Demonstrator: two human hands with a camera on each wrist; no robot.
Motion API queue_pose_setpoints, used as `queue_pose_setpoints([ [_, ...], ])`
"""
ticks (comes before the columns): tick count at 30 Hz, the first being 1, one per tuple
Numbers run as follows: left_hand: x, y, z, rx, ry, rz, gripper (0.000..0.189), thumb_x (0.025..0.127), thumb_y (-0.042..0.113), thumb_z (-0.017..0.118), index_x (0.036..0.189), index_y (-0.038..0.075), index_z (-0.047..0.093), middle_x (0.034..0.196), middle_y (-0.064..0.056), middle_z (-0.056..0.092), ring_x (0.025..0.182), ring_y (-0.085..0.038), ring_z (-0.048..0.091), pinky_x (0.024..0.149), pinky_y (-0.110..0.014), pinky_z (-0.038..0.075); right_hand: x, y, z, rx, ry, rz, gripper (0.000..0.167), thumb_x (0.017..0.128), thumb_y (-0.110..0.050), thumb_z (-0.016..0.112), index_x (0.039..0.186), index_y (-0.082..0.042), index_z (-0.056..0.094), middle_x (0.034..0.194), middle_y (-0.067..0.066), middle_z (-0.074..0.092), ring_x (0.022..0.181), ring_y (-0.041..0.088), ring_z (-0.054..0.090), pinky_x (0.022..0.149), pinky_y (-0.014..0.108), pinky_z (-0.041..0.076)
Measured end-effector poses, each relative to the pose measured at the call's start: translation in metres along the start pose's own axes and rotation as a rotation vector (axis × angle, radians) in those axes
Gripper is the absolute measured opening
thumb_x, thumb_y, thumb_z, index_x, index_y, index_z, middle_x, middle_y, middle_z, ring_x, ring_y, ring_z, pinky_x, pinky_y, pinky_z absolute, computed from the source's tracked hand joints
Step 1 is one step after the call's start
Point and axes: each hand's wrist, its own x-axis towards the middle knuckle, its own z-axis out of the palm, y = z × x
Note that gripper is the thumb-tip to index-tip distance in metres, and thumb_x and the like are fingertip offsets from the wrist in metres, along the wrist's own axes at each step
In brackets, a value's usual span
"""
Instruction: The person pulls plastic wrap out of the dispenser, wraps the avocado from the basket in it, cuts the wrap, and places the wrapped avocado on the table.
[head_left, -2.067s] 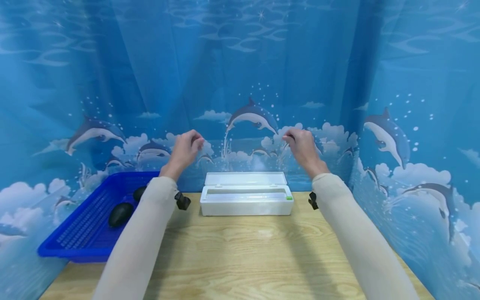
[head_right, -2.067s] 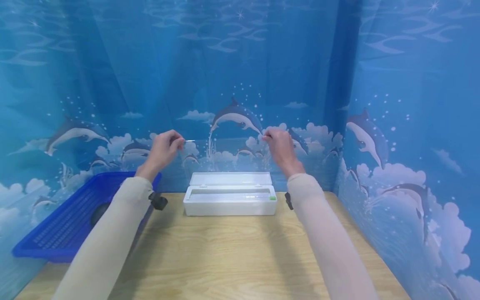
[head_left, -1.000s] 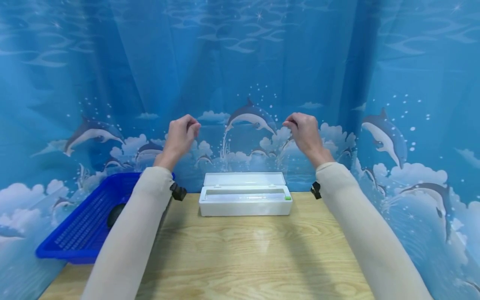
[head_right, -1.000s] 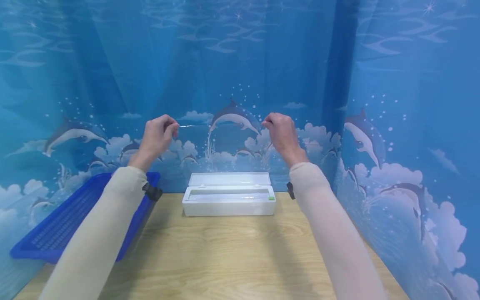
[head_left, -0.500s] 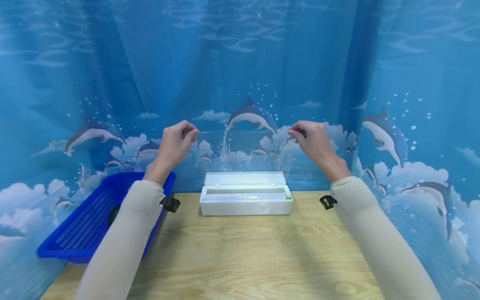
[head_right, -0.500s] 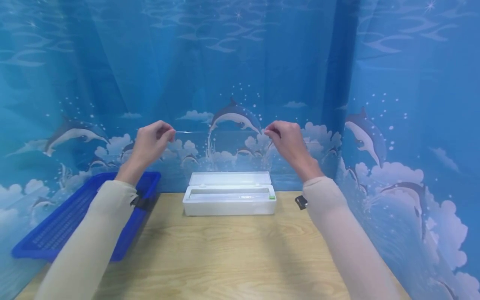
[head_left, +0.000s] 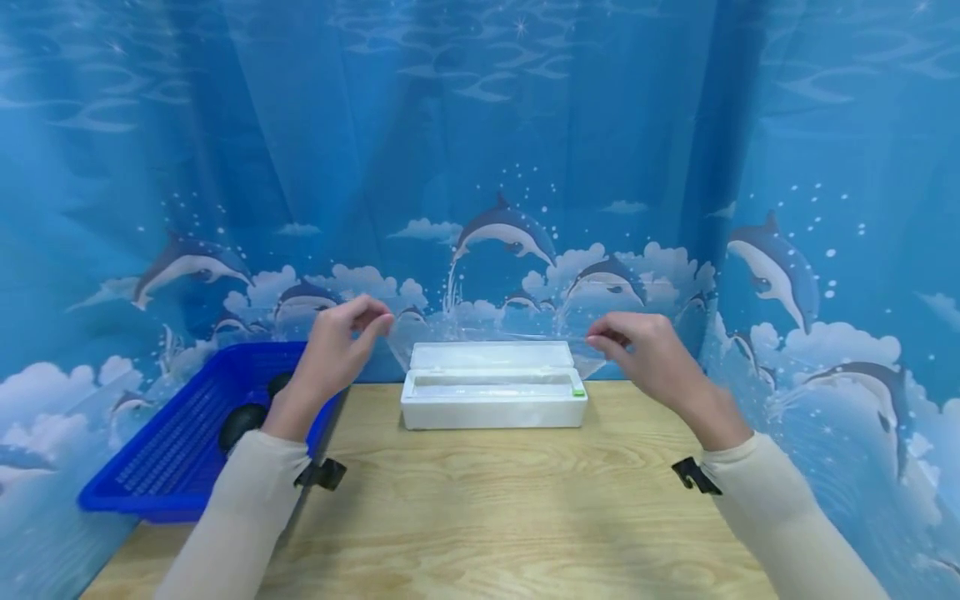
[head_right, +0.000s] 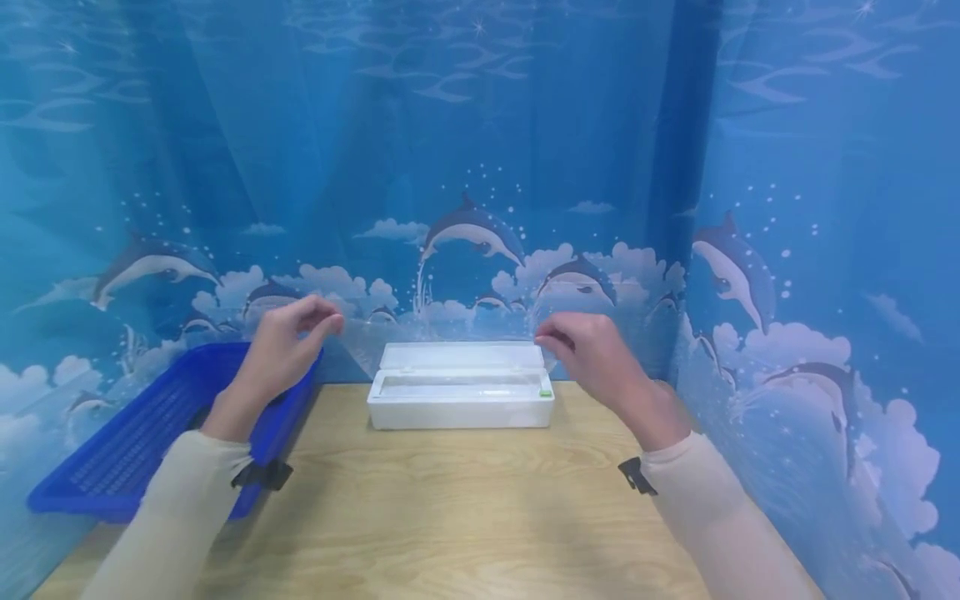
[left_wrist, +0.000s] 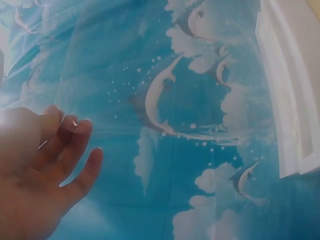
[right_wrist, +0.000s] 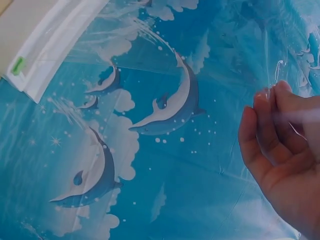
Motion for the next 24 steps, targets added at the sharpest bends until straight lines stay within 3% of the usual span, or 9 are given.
queue_pose_setpoints([
  [6, -0.026, 0.003, 0.002, -0.017, -0.090, -0.039, 0.013, 0.103, 0.017, 0.063, 0.106, 0.009, 0.073, 0.099, -0.007, 0.076, 0.092, -0.021, 0.073, 0.086, -0.045, 0.063, -0.025, -0.007, 0.005, 0.060, -0.081, -0.006, 0.016, 0.090, 0.004, 0.073, 0.092, -0.011, 0.074, 0.078, -0.004, 0.069, 0.066, 0.000, 0.059, 0.057, 0.020, 0.051],
  [11, -0.045, 0.002, 0.009, -0.080, -0.203, -0.021, 0.009, 0.102, 0.015, 0.064, 0.101, 0.014, 0.073, 0.093, 0.000, 0.075, 0.087, -0.013, 0.072, 0.082, -0.034, 0.064, -0.043, -0.014, 0.009, 0.133, -0.200, 0.045, 0.018, 0.092, 0.002, 0.073, 0.095, -0.016, 0.074, 0.081, -0.009, 0.069, 0.069, -0.004, 0.058, 0.057, 0.021, 0.053],
  [15, -0.059, -0.001, 0.018, -0.178, -0.374, -0.016, 0.008, 0.102, 0.013, 0.065, 0.099, 0.016, 0.072, 0.087, 0.004, 0.072, 0.081, -0.011, 0.070, 0.076, -0.025, 0.062, -0.053, -0.017, 0.017, 0.203, -0.279, 0.028, 0.017, 0.091, 0.001, 0.073, 0.095, -0.015, 0.074, 0.081, -0.009, 0.070, 0.069, -0.002, 0.058, 0.058, 0.020, 0.053],
  [21, -0.082, -0.012, 0.035, -0.252, -0.698, -0.061, 0.009, 0.102, 0.013, 0.063, 0.096, 0.014, 0.069, 0.082, 0.004, 0.068, 0.076, -0.011, 0.066, 0.069, -0.024, 0.059, -0.068, -0.018, 0.032, 0.310, -0.451, 0.059, 0.010, 0.095, -0.004, 0.070, 0.092, -0.013, 0.074, 0.078, -0.007, 0.071, 0.066, -0.001, 0.061, 0.058, 0.019, 0.055],
  [24, -0.092, -0.018, 0.044, -0.276, -0.824, -0.085, 0.012, 0.102, 0.015, 0.062, 0.092, 0.013, 0.068, 0.079, 0.004, 0.066, 0.072, -0.006, 0.062, 0.065, -0.023, 0.056, -0.076, -0.018, 0.038, 0.357, -0.527, 0.073, 0.009, 0.097, -0.006, 0.069, 0.091, -0.011, 0.073, 0.078, -0.005, 0.072, 0.065, 0.000, 0.062, 0.057, 0.018, 0.055],
])
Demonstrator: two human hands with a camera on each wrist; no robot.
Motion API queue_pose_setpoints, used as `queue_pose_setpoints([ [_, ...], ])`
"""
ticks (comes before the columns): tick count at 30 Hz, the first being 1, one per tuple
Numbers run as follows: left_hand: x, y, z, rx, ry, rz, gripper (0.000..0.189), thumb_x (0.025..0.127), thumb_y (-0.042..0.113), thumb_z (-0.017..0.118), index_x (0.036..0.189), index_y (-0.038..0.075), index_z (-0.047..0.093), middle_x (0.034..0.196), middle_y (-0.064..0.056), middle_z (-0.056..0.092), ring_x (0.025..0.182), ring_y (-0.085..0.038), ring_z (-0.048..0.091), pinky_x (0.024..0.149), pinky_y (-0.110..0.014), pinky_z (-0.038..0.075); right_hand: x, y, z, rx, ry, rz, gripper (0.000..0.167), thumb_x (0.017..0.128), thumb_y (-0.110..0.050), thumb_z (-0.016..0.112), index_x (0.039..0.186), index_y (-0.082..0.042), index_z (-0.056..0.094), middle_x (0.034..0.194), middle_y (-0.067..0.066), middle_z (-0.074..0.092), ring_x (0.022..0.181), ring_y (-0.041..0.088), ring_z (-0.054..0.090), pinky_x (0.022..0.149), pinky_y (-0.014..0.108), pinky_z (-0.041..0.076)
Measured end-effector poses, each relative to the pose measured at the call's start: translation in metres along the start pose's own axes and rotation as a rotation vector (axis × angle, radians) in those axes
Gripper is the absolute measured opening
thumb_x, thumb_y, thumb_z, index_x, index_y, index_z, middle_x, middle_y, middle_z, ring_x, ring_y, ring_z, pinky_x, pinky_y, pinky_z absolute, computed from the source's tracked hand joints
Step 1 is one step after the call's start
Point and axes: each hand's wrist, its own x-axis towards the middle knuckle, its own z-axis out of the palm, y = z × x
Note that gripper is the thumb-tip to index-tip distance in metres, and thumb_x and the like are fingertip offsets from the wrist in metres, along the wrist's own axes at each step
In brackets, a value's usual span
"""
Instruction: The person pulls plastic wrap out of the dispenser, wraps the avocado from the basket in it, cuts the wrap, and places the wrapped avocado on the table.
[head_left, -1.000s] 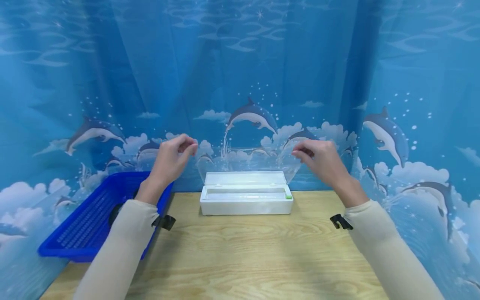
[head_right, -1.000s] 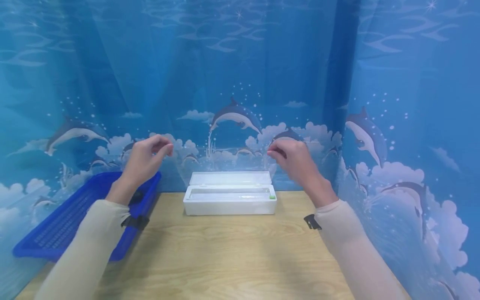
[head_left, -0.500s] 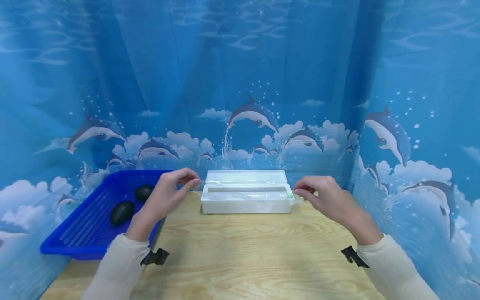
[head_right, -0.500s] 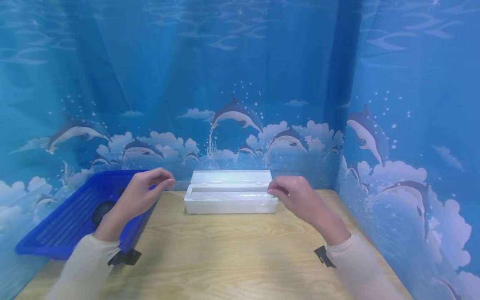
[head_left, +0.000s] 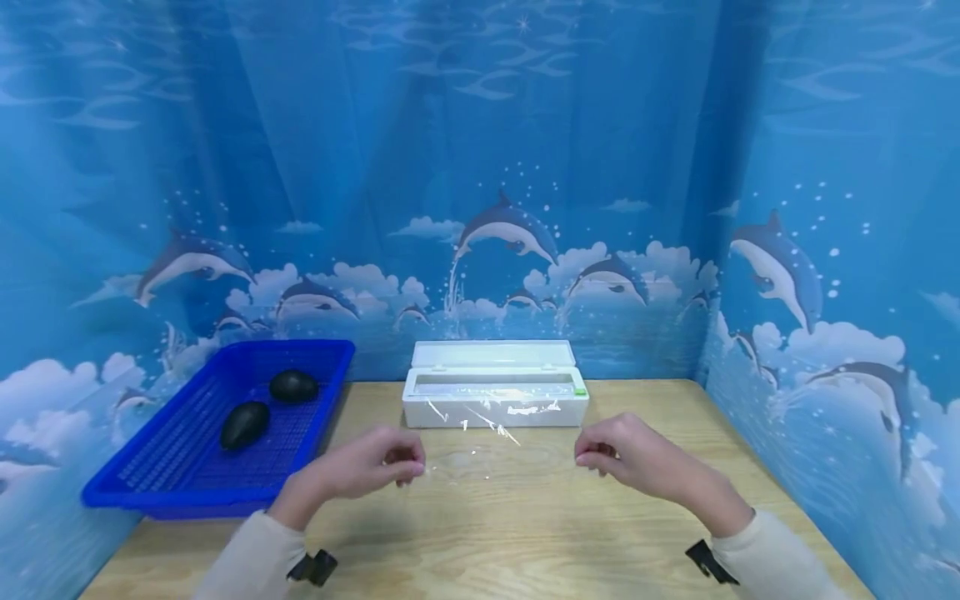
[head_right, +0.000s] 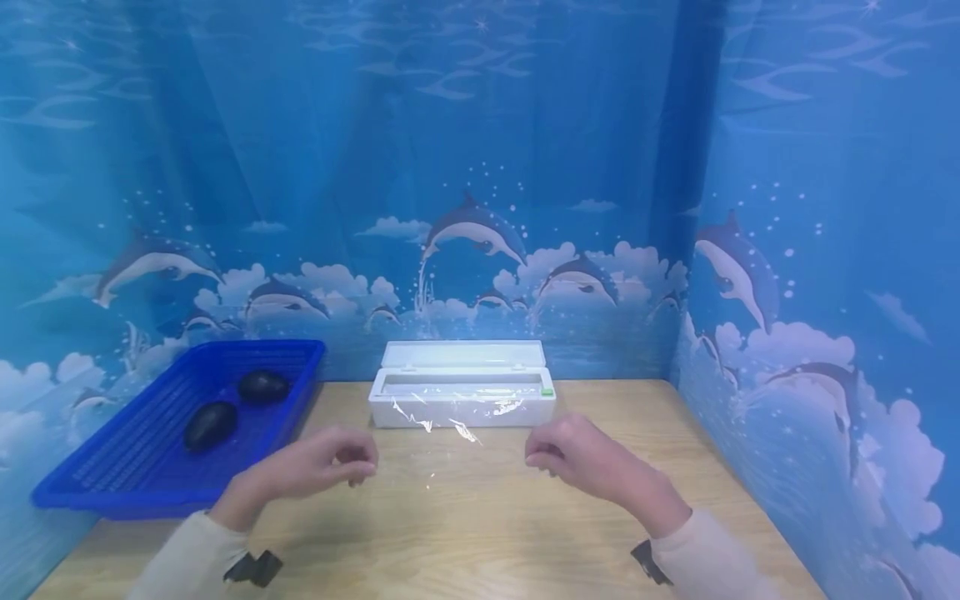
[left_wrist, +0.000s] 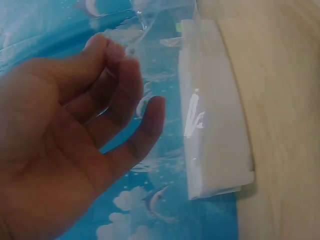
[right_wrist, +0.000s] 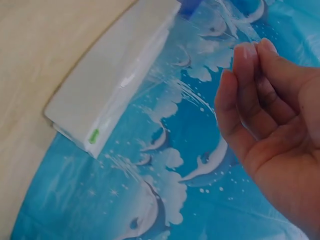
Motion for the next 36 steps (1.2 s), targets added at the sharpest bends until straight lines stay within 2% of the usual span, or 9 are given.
queue_pose_setpoints([
  [3, -0.001, -0.006, 0.009, -0.019, -0.086, -0.016, 0.013, 0.102, 0.017, 0.064, 0.090, 0.015, 0.067, 0.078, 0.006, 0.065, 0.071, -0.003, 0.060, 0.065, -0.021, 0.055, -0.003, 0.004, 0.011, 0.028, -0.055, -0.011, 0.011, 0.098, -0.006, 0.068, 0.089, -0.012, 0.073, 0.077, -0.005, 0.071, 0.063, -0.001, 0.062, 0.057, 0.017, 0.054],
  [7, -0.005, -0.011, 0.018, -0.020, -0.163, -0.016, 0.012, 0.098, 0.017, 0.068, 0.086, 0.016, 0.068, 0.077, 0.010, 0.065, 0.071, 0.001, 0.060, 0.067, -0.019, 0.055, -0.008, 0.010, 0.026, 0.038, -0.131, -0.028, 0.013, 0.098, -0.008, 0.068, 0.086, -0.013, 0.071, 0.075, -0.004, 0.070, 0.064, -0.007, 0.057, 0.056, 0.015, 0.052],
  [14, -0.014, -0.013, 0.028, 0.101, -0.245, 0.025, 0.012, 0.092, 0.015, 0.075, 0.080, 0.015, 0.070, 0.078, 0.014, 0.066, 0.074, 0.008, 0.056, 0.072, -0.016, 0.053, -0.016, 0.016, 0.046, 0.047, -0.262, 0.014, 0.013, 0.095, -0.007, 0.072, 0.083, -0.013, 0.071, 0.072, -0.010, 0.066, 0.064, -0.012, 0.046, 0.058, 0.013, 0.049],
  [18, -0.018, -0.014, 0.036, 0.099, -0.265, -0.028, 0.012, 0.089, 0.014, 0.077, 0.078, 0.014, 0.071, 0.075, 0.016, 0.066, 0.072, 0.007, 0.057, 0.071, -0.015, 0.053, -0.020, 0.018, 0.057, 0.034, -0.307, 0.026, 0.013, 0.092, -0.008, 0.074, 0.082, -0.015, 0.071, 0.071, -0.015, 0.063, 0.065, -0.012, 0.045, 0.059, 0.011, 0.048],
  [21, -0.020, -0.016, 0.042, 0.084, -0.268, -0.094, 0.013, 0.087, 0.011, 0.078, 0.076, 0.015, 0.071, 0.072, 0.016, 0.064, 0.069, 0.005, 0.057, 0.069, -0.016, 0.053, -0.022, 0.020, 0.064, 0.013, -0.328, 0.008, 0.012, 0.091, -0.008, 0.074, 0.081, -0.015, 0.072, 0.072, -0.014, 0.066, 0.067, -0.013, 0.047, 0.061, 0.010, 0.049],
  [24, -0.022, -0.017, 0.046, 0.089, -0.263, -0.133, 0.014, 0.085, 0.009, 0.078, 0.075, 0.015, 0.072, 0.071, 0.016, 0.065, 0.067, 0.004, 0.057, 0.068, -0.016, 0.053, -0.024, 0.022, 0.069, -0.001, -0.343, -0.008, 0.010, 0.090, -0.009, 0.074, 0.082, -0.015, 0.073, 0.074, -0.013, 0.069, 0.068, -0.014, 0.050, 0.063, 0.010, 0.050],
  [31, -0.024, -0.020, 0.053, 0.110, -0.243, -0.140, 0.012, 0.083, 0.009, 0.081, 0.076, 0.016, 0.075, 0.071, 0.015, 0.067, 0.066, 0.003, 0.058, 0.067, -0.016, 0.053, -0.029, 0.024, 0.078, -0.048, -0.351, -0.035, 0.011, 0.088, -0.007, 0.075, 0.082, -0.016, 0.075, 0.075, -0.014, 0.070, 0.069, -0.014, 0.051, 0.063, 0.007, 0.048],
  [36, -0.025, -0.024, 0.060, 0.106, -0.222, -0.143, 0.013, 0.081, 0.007, 0.082, 0.078, 0.017, 0.075, 0.073, 0.015, 0.067, 0.067, 0.003, 0.058, 0.067, -0.016, 0.053, -0.032, 0.026, 0.087, -0.053, -0.353, 0.037, 0.012, 0.086, -0.008, 0.077, 0.081, -0.018, 0.075, 0.074, -0.016, 0.069, 0.066, -0.013, 0.051, 0.062, 0.009, 0.048],
])
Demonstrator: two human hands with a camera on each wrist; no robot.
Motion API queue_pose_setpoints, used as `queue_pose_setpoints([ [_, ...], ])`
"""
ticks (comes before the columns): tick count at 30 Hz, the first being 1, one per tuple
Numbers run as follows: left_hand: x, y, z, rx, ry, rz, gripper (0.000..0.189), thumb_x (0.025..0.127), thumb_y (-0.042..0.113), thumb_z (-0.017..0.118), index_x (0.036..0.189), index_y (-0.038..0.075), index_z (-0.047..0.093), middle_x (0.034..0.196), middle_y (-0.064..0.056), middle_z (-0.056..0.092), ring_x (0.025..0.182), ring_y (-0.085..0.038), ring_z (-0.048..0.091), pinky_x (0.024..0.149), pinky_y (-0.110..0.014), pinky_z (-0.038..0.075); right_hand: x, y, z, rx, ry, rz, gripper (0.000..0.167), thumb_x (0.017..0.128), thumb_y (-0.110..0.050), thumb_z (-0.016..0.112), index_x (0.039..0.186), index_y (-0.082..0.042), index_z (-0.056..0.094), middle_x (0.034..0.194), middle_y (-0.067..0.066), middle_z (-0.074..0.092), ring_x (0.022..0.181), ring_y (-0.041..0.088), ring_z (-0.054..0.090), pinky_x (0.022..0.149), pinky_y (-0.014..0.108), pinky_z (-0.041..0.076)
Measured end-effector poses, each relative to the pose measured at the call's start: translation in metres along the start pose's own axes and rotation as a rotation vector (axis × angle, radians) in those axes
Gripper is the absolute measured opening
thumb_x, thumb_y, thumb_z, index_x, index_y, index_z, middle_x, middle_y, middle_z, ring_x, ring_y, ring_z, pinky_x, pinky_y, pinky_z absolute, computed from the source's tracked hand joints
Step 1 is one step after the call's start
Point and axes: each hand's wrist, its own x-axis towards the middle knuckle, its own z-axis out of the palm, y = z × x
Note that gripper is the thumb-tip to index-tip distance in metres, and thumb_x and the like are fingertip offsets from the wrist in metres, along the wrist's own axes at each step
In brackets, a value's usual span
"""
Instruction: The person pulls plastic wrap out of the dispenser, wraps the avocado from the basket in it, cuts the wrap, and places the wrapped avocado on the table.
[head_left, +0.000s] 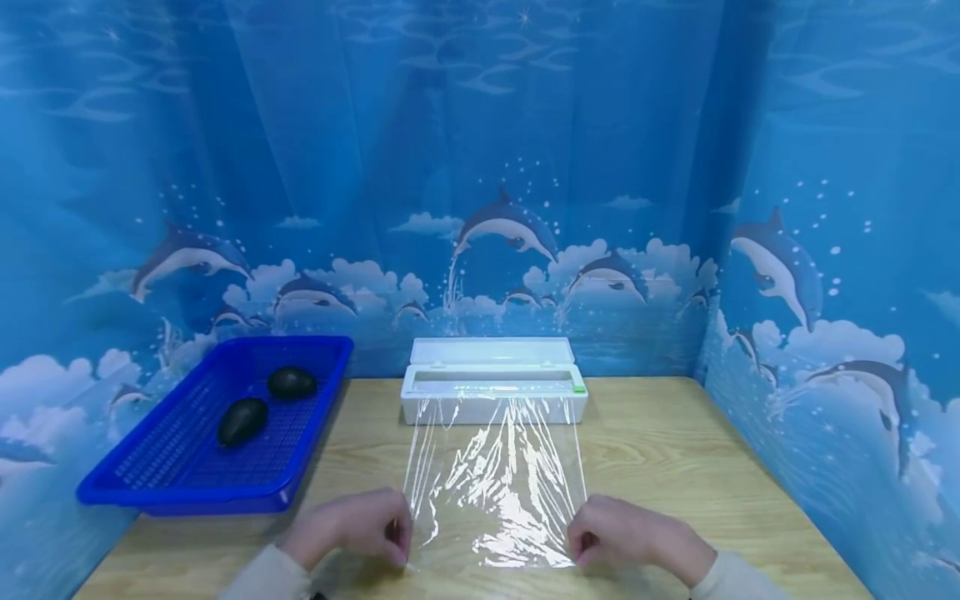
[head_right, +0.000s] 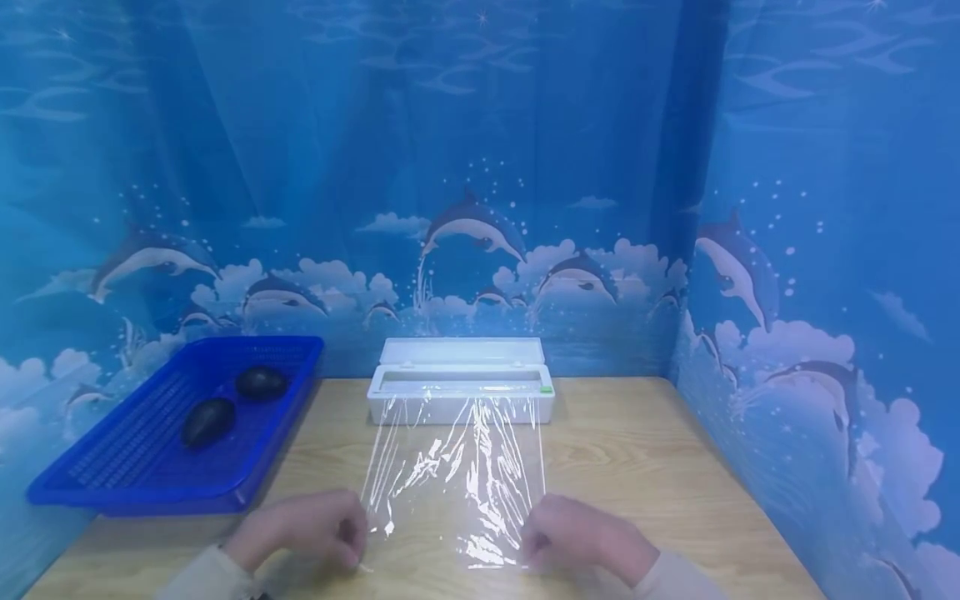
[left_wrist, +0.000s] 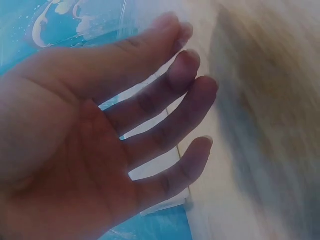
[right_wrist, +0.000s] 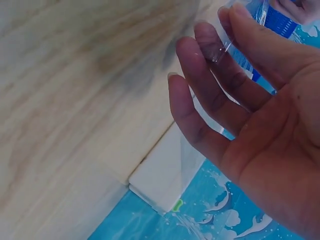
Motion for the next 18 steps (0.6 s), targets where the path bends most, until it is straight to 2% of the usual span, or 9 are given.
queue_pose_setpoints([
  [4, 0.0001, -0.0022, 0.0038, 0.012, 0.005, -0.025, 0.012, 0.082, 0.010, 0.082, 0.080, 0.019, 0.075, 0.075, 0.016, 0.067, 0.069, 0.003, 0.059, 0.068, -0.015, 0.053, -0.0003, 0.0001, 0.0049, 0.002, 0.008, 0.051, 0.010, 0.084, -0.009, 0.079, 0.082, -0.019, 0.076, 0.074, -0.017, 0.068, 0.064, -0.011, 0.051, 0.060, 0.010, 0.048],
  [8, 0.0003, -0.0036, 0.0044, 0.011, 0.002, -0.047, 0.009, 0.084, 0.015, 0.080, 0.080, 0.020, 0.076, 0.073, 0.016, 0.067, 0.066, 0.003, 0.058, 0.065, -0.016, 0.053, -0.0004, -0.0008, 0.0056, -0.005, 0.014, 0.059, 0.011, 0.084, -0.008, 0.080, 0.082, -0.018, 0.077, 0.074, -0.017, 0.068, 0.064, -0.011, 0.050, 0.060, 0.010, 0.047],
  [12, 0.0006, -0.0030, 0.0039, 0.016, -0.004, -0.055, 0.015, 0.087, 0.019, 0.078, 0.072, 0.020, 0.075, 0.061, 0.017, 0.058, 0.053, 0.003, 0.047, 0.050, -0.014, 0.042, -0.0013, -0.0025, 0.0063, -0.014, 0.018, 0.050, 0.014, 0.082, -0.005, 0.079, 0.080, -0.018, 0.076, 0.072, -0.017, 0.067, 0.063, -0.012, 0.049, 0.059, 0.009, 0.047],
  [15, -0.0002, -0.0021, 0.0036, 0.033, -0.003, -0.066, 0.019, 0.088, 0.022, 0.078, 0.070, 0.019, 0.074, 0.057, 0.017, 0.054, 0.049, 0.002, 0.041, 0.047, -0.014, 0.036, -0.0023, -0.0043, 0.0067, -0.015, 0.004, 0.062, 0.015, 0.081, -0.006, 0.081, 0.079, -0.020, 0.075, 0.071, -0.018, 0.066, 0.063, -0.012, 0.049, 0.059, 0.009, 0.047],
  [18, -0.0018, -0.0025, 0.0035, 0.037, 0.008, -0.083, 0.015, 0.088, 0.022, 0.079, 0.073, 0.019, 0.075, 0.061, 0.016, 0.058, 0.052, 0.001, 0.045, 0.049, -0.016, 0.041, -0.0035, -0.0063, 0.0064, -0.011, -0.017, 0.087, 0.014, 0.081, -0.011, 0.083, 0.079, -0.021, 0.075, 0.072, -0.020, 0.064, 0.064, -0.012, 0.049, 0.060, 0.009, 0.047],
])
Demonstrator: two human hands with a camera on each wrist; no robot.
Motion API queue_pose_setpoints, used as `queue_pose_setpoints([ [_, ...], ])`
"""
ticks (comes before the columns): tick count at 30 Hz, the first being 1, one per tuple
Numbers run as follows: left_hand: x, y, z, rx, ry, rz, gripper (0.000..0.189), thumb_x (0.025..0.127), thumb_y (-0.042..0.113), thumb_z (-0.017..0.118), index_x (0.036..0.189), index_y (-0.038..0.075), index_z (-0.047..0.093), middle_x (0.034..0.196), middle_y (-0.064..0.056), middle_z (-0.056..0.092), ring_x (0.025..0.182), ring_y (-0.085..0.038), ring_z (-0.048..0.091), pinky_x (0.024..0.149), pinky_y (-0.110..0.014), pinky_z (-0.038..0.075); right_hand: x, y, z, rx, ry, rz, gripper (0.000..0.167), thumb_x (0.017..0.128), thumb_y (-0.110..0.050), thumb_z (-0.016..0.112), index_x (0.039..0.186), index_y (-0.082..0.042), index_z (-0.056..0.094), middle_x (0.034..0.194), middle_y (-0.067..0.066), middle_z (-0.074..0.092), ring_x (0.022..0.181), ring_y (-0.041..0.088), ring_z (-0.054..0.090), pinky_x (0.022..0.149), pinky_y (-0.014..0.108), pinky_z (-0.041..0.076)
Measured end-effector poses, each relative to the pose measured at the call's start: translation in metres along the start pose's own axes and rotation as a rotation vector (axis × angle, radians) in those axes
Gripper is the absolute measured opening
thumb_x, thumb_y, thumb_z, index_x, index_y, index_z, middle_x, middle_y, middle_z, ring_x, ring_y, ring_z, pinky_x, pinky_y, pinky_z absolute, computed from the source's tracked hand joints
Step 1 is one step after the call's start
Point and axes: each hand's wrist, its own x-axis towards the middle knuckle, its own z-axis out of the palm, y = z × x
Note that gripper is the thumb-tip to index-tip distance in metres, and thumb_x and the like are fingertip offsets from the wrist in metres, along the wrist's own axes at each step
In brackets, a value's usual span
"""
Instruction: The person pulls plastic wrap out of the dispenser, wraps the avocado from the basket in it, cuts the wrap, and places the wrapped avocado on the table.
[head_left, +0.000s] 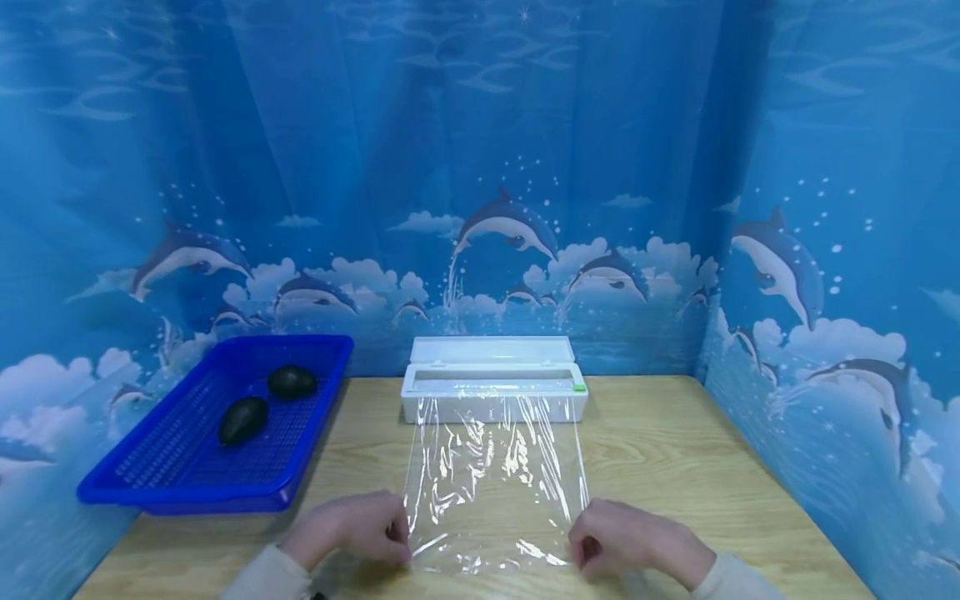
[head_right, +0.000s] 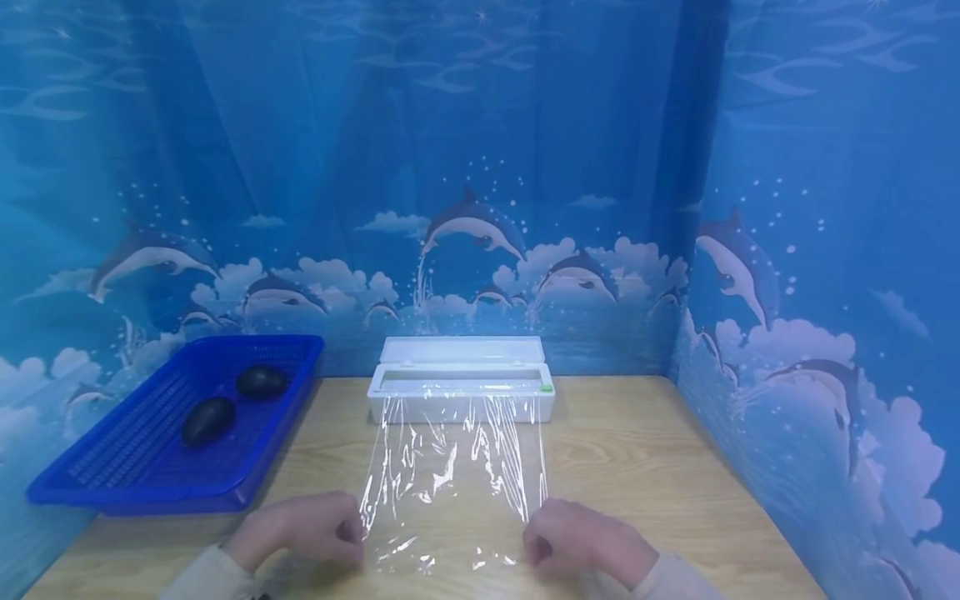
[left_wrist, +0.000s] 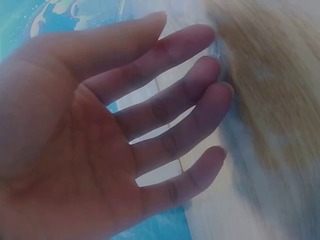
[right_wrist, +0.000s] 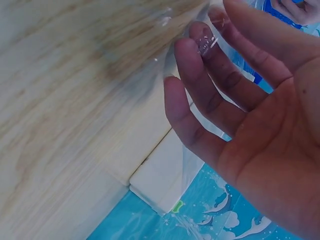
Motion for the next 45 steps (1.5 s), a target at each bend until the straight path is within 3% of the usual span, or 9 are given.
queue_pose_setpoints([
  [3, -0.001, 0.000, 0.000, -0.002, -0.001, -0.009, 0.014, 0.088, 0.022, 0.078, 0.075, 0.020, 0.075, 0.062, 0.015, 0.059, 0.053, 0.001, 0.046, 0.050, -0.017, 0.042, -0.001, -0.001, -0.001, 0.002, -0.015, 0.011, 0.012, 0.081, -0.013, 0.084, 0.080, -0.021, 0.074, 0.072, -0.021, 0.063, 0.065, -0.012, 0.049, 0.060, 0.010, 0.047],
  [8, 0.000, 0.001, -0.003, 0.005, -0.020, 0.000, 0.023, 0.089, 0.022, 0.076, 0.068, 0.017, 0.070, 0.057, 0.016, 0.052, 0.049, 0.001, 0.041, 0.046, -0.015, 0.035, -0.002, -0.002, -0.003, 0.038, -0.046, 0.008, 0.012, 0.082, -0.011, 0.083, 0.080, -0.019, 0.074, 0.073, -0.019, 0.064, 0.065, -0.011, 0.050, 0.061, 0.010, 0.048],
  [11, 0.000, 0.001, -0.005, -0.001, -0.020, 0.017, 0.021, 0.090, 0.021, 0.076, 0.069, 0.017, 0.071, 0.059, 0.015, 0.056, 0.051, 0.001, 0.044, 0.048, -0.016, 0.039, -0.002, -0.001, -0.004, 0.055, -0.064, 0.003, 0.011, 0.082, -0.011, 0.082, 0.081, -0.018, 0.074, 0.073, -0.019, 0.064, 0.065, -0.012, 0.050, 0.061, 0.010, 0.049],
  [17, 0.003, 0.001, -0.014, 0.015, 0.024, 0.091, 0.005, 0.092, 0.021, 0.075, 0.090, 0.017, 0.077, 0.076, 0.014, 0.066, 0.067, 0.003, 0.055, 0.061, -0.018, 0.050, -0.003, 0.001, -0.008, 0.067, -0.088, -0.039, 0.008, 0.083, -0.009, 0.081, 0.085, -0.015, 0.076, 0.075, -0.017, 0.067, 0.067, -0.012, 0.052, 0.062, 0.010, 0.050],
  [26, 0.005, 0.000, -0.025, 0.033, 0.094, 0.166, 0.016, 0.096, 0.022, 0.070, 0.106, 0.011, 0.076, 0.090, 0.013, 0.071, 0.081, 0.003, 0.061, 0.073, -0.019, 0.055, -0.003, 0.002, -0.020, 0.096, -0.110, -0.004, 0.008, 0.085, -0.010, 0.079, 0.090, -0.017, 0.076, 0.078, -0.015, 0.069, 0.069, -0.010, 0.054, 0.064, 0.012, 0.051],
  [32, 0.006, -0.001, -0.027, 0.036, 0.108, 0.176, 0.018, 0.097, 0.023, 0.069, 0.107, 0.010, 0.076, 0.093, 0.011, 0.072, 0.082, 0.003, 0.062, 0.075, -0.019, 0.055, 0.001, 0.014, -0.040, 0.097, -0.010, -0.012, 0.003, 0.092, -0.014, 0.074, 0.094, -0.014, 0.075, 0.080, -0.013, 0.068, 0.071, -0.009, 0.054, 0.065, 0.014, 0.050],
  [38, 0.007, -0.002, -0.028, 0.032, 0.124, 0.174, 0.018, 0.098, 0.022, 0.068, 0.109, 0.010, 0.075, 0.096, 0.010, 0.073, 0.085, 0.001, 0.063, 0.077, -0.020, 0.056, 0.006, 0.034, -0.061, 0.136, 0.133, 0.007, 0.013, 0.096, -0.017, 0.070, 0.101, -0.006, 0.075, 0.087, -0.006, 0.074, 0.077, -0.004, 0.061, 0.069, 0.019, 0.056],
  [45, 0.007, -0.003, -0.028, 0.033, 0.136, 0.176, 0.019, 0.097, 0.021, 0.069, 0.111, 0.009, 0.075, 0.102, 0.004, 0.075, 0.088, -0.001, 0.064, 0.079, -0.023, 0.057, 0.022, 0.062, -0.076, 0.156, 0.358, 0.171, 0.017, 0.097, -0.014, 0.069, 0.103, 0.001, 0.074, 0.091, 0.005, 0.075, 0.081, 0.009, 0.067, 0.072, 0.022, 0.057],
])
